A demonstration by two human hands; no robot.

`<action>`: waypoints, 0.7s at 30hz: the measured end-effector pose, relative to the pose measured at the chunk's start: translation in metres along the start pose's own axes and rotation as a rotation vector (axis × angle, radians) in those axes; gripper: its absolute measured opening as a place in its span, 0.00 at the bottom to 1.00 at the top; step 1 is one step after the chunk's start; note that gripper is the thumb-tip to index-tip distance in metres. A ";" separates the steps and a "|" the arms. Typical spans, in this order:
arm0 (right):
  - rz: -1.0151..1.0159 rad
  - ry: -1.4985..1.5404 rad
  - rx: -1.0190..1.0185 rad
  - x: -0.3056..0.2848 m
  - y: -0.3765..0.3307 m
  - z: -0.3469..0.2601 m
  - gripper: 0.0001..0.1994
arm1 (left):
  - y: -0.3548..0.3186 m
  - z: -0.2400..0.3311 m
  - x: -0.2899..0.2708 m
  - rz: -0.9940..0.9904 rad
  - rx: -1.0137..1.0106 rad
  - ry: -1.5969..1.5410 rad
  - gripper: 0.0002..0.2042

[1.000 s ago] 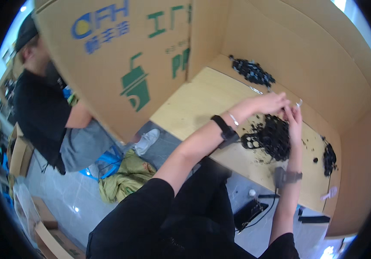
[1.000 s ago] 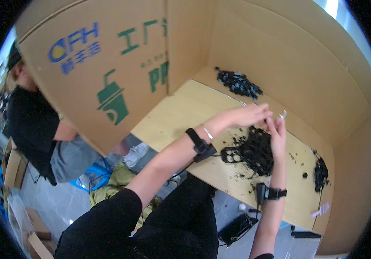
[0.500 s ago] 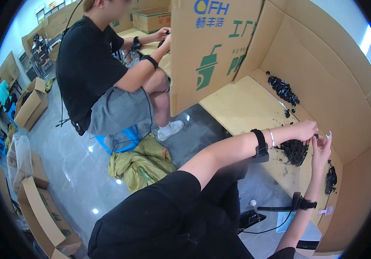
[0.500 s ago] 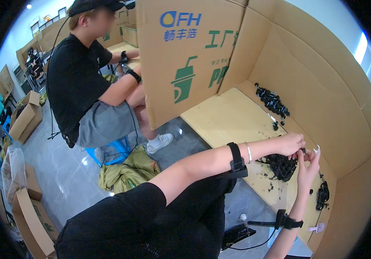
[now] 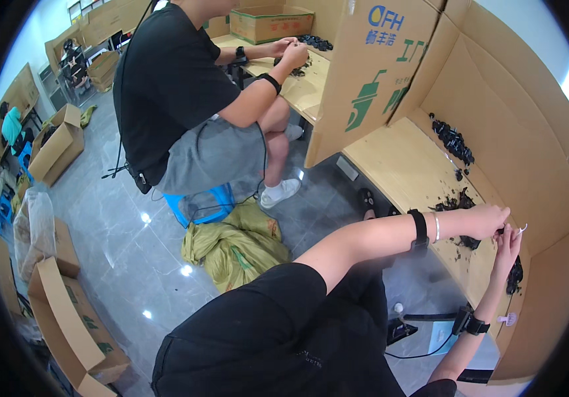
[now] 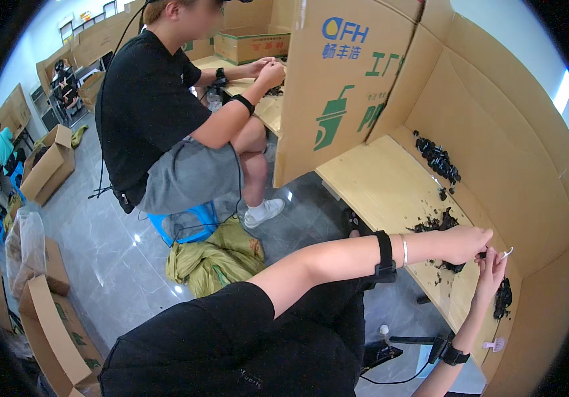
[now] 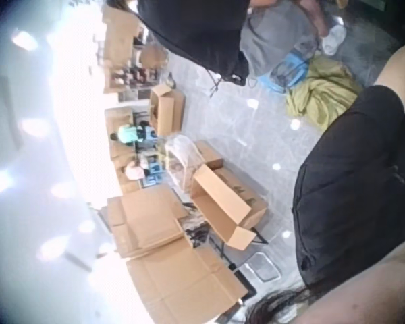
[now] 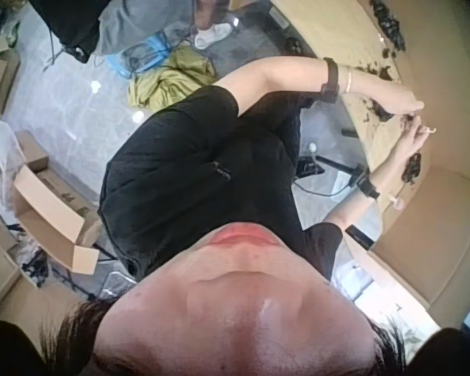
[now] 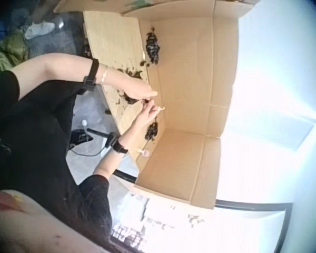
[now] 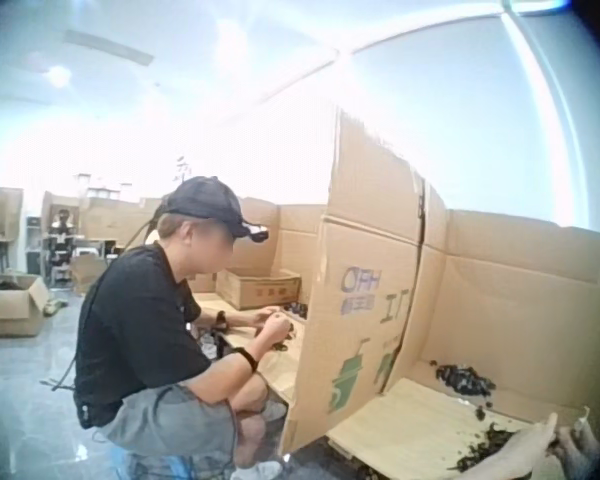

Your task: Assemble small black plastic components by inserting metal pins or screws and attaching white plastic clips.

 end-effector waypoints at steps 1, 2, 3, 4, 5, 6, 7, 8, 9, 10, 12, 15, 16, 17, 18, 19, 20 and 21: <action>-0.014 0.007 -0.003 0.006 -0.002 -0.002 0.09 | -0.005 0.002 -0.001 0.035 0.054 0.060 0.14; -0.028 0.014 -0.007 0.012 -0.004 -0.005 0.10 | -0.009 0.002 -0.002 0.038 0.050 0.064 0.14; -0.040 -0.020 0.009 0.027 -0.010 -0.020 0.11 | -0.010 0.003 -0.005 0.020 0.042 0.134 0.15; -0.051 -0.019 0.005 0.030 -0.009 -0.019 0.11 | -0.012 0.003 -0.006 0.003 0.034 0.205 0.16; -0.050 0.037 0.029 0.028 -0.009 -0.014 0.12 | -0.014 0.002 -0.001 -0.007 0.056 0.312 0.20; -0.044 0.089 0.052 0.024 -0.009 -0.012 0.12 | -0.012 0.004 0.000 0.001 0.056 0.317 0.20; -0.025 0.070 0.037 0.021 -0.008 -0.011 0.14 | -0.011 0.005 0.001 -0.011 0.047 0.326 0.22; -0.033 0.068 0.032 0.020 -0.005 -0.010 0.14 | -0.010 0.005 0.002 -0.024 0.038 0.335 0.24; -0.028 0.000 0.011 0.022 -0.008 -0.010 0.14 | -0.013 0.006 0.004 -0.016 -0.017 0.238 0.24; -0.023 -0.068 -0.011 0.025 -0.009 -0.010 0.14 | -0.015 0.005 0.004 -0.015 -0.021 0.237 0.24; -0.052 -0.082 -0.018 0.027 -0.008 -0.008 0.15 | -0.021 0.002 0.006 -0.017 -0.102 0.185 0.24; -0.067 -0.134 -0.049 0.031 -0.016 -0.004 0.14 | -0.029 -0.001 0.013 0.005 -0.155 0.091 0.22; -0.056 -0.173 -0.075 0.034 -0.019 -0.004 0.13 | -0.030 -0.003 0.017 0.004 -0.157 0.090 0.22; -0.053 -0.173 -0.073 0.038 -0.022 -0.003 0.13 | -0.031 -0.004 0.021 0.030 -0.186 0.043 0.18; -0.013 -0.192 -0.072 0.042 -0.027 -0.003 0.14 | -0.030 -0.006 0.026 0.057 -0.215 -0.005 0.15; 0.031 -0.213 -0.072 0.042 -0.030 -0.003 0.15 | -0.028 -0.011 0.031 0.052 -0.212 -0.009 0.15; 0.042 -0.215 -0.070 0.042 -0.028 0.002 0.15 | -0.027 -0.019 0.033 0.037 -0.189 -0.005 0.11; 0.055 -0.235 -0.170 0.038 -0.027 0.006 0.18 | -0.022 -0.023 0.041 0.012 -0.145 -0.012 0.09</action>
Point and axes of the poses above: each hand's wrist, its own y-axis towards the middle knuckle, its own x-axis out of the palm, z = x × y, the point moved 1 cm from there along y, towards the middle knuckle, and after that the axes turned 6 degrees about x, right-handed, at the moved point
